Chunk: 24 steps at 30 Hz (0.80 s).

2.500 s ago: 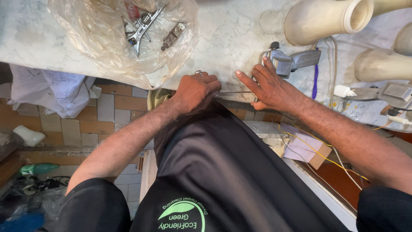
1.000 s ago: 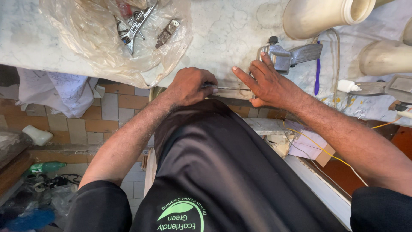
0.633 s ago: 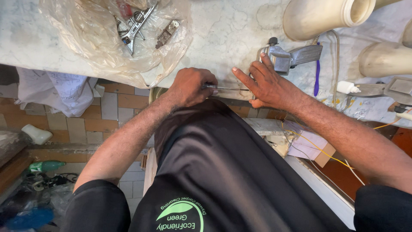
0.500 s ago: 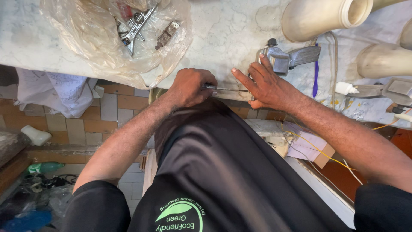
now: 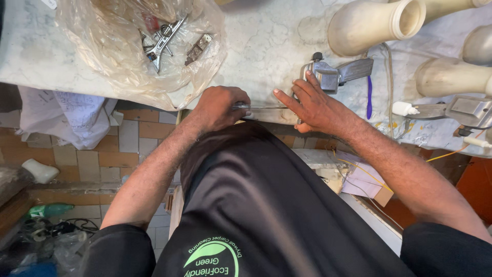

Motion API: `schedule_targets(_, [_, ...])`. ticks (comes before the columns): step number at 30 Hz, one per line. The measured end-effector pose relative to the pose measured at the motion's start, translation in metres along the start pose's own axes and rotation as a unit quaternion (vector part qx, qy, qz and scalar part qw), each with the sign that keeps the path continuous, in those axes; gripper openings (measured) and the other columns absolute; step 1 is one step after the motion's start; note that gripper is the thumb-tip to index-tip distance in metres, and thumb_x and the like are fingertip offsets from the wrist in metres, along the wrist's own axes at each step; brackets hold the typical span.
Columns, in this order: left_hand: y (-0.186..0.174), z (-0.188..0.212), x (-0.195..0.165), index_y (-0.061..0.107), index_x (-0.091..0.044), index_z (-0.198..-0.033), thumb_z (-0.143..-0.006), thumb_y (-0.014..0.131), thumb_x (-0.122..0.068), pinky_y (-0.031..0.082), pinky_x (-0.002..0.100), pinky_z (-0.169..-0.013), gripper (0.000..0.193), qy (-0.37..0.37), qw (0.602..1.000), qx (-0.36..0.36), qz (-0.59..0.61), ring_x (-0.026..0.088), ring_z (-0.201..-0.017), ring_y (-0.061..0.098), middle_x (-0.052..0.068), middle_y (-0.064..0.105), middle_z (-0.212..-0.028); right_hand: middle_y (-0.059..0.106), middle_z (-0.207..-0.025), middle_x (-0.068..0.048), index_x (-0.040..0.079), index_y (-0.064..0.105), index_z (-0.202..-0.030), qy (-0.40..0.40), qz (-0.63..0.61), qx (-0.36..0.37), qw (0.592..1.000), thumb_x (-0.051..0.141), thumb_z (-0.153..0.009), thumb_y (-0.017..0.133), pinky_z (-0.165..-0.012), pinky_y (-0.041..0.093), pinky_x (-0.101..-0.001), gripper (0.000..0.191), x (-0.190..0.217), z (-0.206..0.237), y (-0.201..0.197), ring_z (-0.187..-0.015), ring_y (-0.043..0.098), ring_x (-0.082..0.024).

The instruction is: The person assembles a spray gun by inserting a spring and nozzle, then tightening components with a screwdriver and pliers. They attach a container and test the spray into a white jug.

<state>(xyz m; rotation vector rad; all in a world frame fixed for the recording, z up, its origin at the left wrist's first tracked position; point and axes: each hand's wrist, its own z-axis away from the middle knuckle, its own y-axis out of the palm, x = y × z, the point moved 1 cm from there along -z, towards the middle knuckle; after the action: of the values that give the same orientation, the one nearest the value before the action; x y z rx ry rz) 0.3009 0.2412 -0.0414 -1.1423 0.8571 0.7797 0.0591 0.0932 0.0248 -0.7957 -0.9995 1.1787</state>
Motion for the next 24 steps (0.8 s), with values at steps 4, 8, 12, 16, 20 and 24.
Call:
schedule_targets(4, [0.005, 0.002, -0.006, 0.074, -0.012, -0.103, -0.086, 0.076, -0.020, 0.056, 0.045, -0.081, 0.019, -0.007, 1.000, -0.004, 0.001, 0.032, -0.094, 0.072, 0.008, 0.076, -0.100, 0.058, -0.119, -0.024, 0.007, 0.022, -0.159, 0.008, 0.011, -0.002, 1.000, 0.048, -0.049, 0.096, -0.121, 0.032, -0.0637, 0.139, -0.003, 0.007, 0.004, -0.126, 0.053, -0.039])
schedule_targets(8, [0.017, 0.003, -0.016, 0.069, -0.011, -0.107, -0.088, 0.076, -0.020, 0.056, 0.045, -0.079, 0.022, -0.027, 0.999, -0.030, 0.007, 0.032, -0.093, 0.073, 0.011, 0.075, -0.098, 0.059, -0.116, -0.022, 0.008, 0.020, -0.158, 0.019, -0.008, 0.003, 1.000, 0.050, -0.047, 0.096, -0.120, 0.031, -0.0655, 0.141, -0.005, 0.010, 0.007, -0.124, 0.054, -0.038])
schedule_targets(12, [0.034, 0.002, -0.026, 0.057, -0.008, -0.123, -0.096, 0.073, -0.021, 0.053, 0.048, -0.078, 0.035, -0.139, 0.980, -0.142, 0.000, 0.036, -0.095, 0.069, 0.013, 0.073, -0.104, 0.059, -0.118, -0.023, 0.009, 0.016, -0.159, 0.029, -0.019, -0.001, 0.999, 0.048, -0.045, 0.096, -0.122, 0.030, -0.0649, 0.145, -0.007, 0.011, 0.007, -0.127, 0.053, -0.039])
schedule_targets(16, [0.049, -0.004, -0.029, 0.055, -0.006, -0.128, -0.089, 0.074, -0.018, 0.053, 0.051, -0.082, 0.045, -0.101, 0.945, -0.253, -0.182, 0.037, -0.102, 0.066, 0.015, 0.067, -0.114, 0.059, -0.121, -0.022, 0.010, 0.014, -0.160, 0.036, -0.037, -0.004, 0.999, 0.045, -0.047, 0.097, -0.122, 0.029, -0.0646, 0.144, -0.007, 0.012, 0.008, -0.129, 0.053, -0.038])
schedule_targets(20, [0.069, -0.001, -0.034, 0.053, -0.006, -0.135, -0.082, 0.068, -0.004, 0.056, 0.048, -0.094, 0.055, 0.006, 0.887, -0.301, -0.349, 0.032, -0.118, 0.065, 0.018, 0.062, -0.129, 0.060, -0.125, -0.024, 0.010, 0.013, -0.160, 0.039, -0.053, -0.042, 0.997, 0.043, -0.051, 0.098, -0.121, 0.028, -0.0646, 0.141, -0.006, 0.015, 0.010, -0.132, 0.051, -0.039])
schedule_targets(24, [0.105, -0.008, -0.041, 0.053, -0.007, -0.140, -0.089, 0.072, -0.009, 0.056, 0.044, -0.088, 0.055, 0.000, 0.992, -0.118, 0.032, 0.033, -0.107, 0.068, 0.015, 0.064, -0.124, 0.057, -0.134, -0.024, 0.008, 0.012, -0.161, 0.063, -0.076, -0.040, 0.994, 0.040, -0.055, 0.097, -0.123, 0.026, -0.0646, 0.140, -0.009, 0.017, 0.014, -0.139, 0.047, -0.042])
